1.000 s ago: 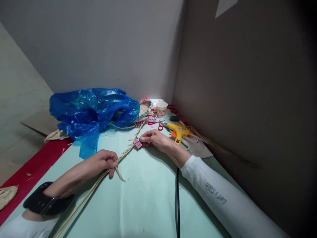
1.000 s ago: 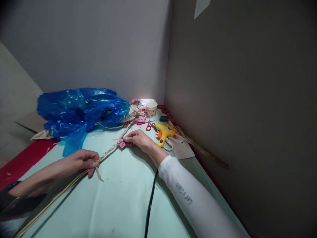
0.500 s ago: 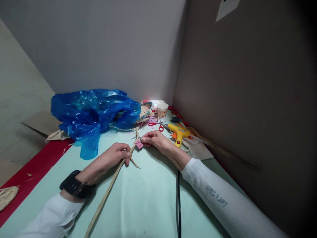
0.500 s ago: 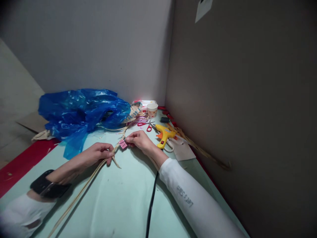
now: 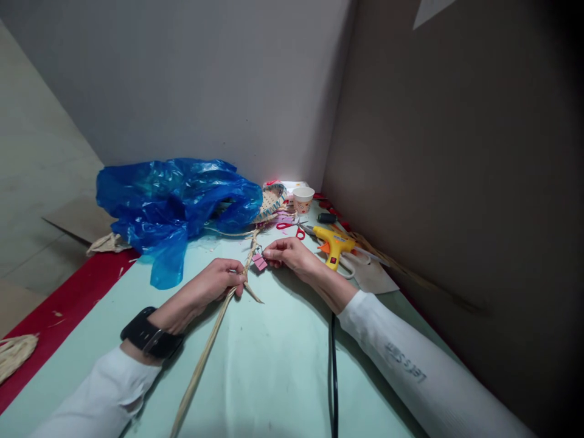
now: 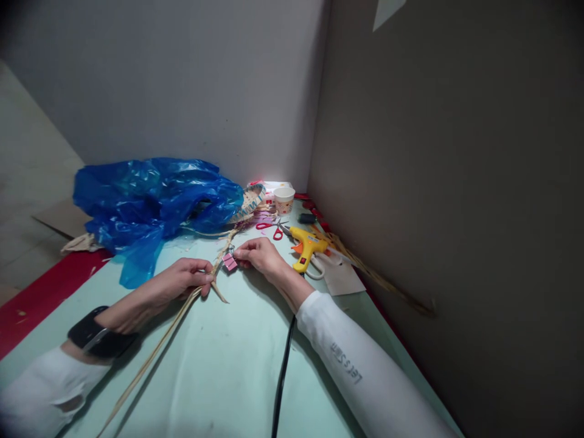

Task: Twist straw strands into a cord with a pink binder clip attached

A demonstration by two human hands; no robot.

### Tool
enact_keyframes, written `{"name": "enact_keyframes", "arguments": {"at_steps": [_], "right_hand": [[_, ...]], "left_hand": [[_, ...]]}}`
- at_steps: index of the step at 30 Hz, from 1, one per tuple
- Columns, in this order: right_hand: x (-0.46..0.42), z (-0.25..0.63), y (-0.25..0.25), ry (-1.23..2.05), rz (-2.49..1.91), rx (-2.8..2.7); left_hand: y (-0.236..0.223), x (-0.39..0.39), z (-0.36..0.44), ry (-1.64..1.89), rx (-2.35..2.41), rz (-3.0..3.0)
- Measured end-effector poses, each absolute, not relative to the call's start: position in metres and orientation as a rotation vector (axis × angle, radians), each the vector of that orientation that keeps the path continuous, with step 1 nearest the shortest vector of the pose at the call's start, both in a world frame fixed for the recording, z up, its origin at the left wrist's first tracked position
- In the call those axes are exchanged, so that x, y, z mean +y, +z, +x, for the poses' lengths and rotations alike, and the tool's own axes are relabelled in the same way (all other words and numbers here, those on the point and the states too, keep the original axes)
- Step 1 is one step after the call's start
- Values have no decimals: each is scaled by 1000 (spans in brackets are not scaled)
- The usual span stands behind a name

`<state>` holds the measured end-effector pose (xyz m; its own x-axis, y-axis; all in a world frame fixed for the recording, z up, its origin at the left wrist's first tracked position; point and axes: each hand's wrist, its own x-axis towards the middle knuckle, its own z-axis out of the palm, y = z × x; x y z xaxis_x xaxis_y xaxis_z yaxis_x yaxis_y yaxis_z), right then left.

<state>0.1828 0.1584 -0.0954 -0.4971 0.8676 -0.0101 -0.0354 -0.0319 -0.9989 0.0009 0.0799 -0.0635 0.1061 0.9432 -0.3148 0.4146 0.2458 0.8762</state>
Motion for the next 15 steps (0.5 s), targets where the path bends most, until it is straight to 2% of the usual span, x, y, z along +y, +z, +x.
{"name": "enact_keyframes", "arguments": {"at_steps": [15], "right_hand": [[160, 183, -96, 1586, -926, -1554]], "left_hand": [[-66, 79, 3, 598, 1482, 1435]]}}
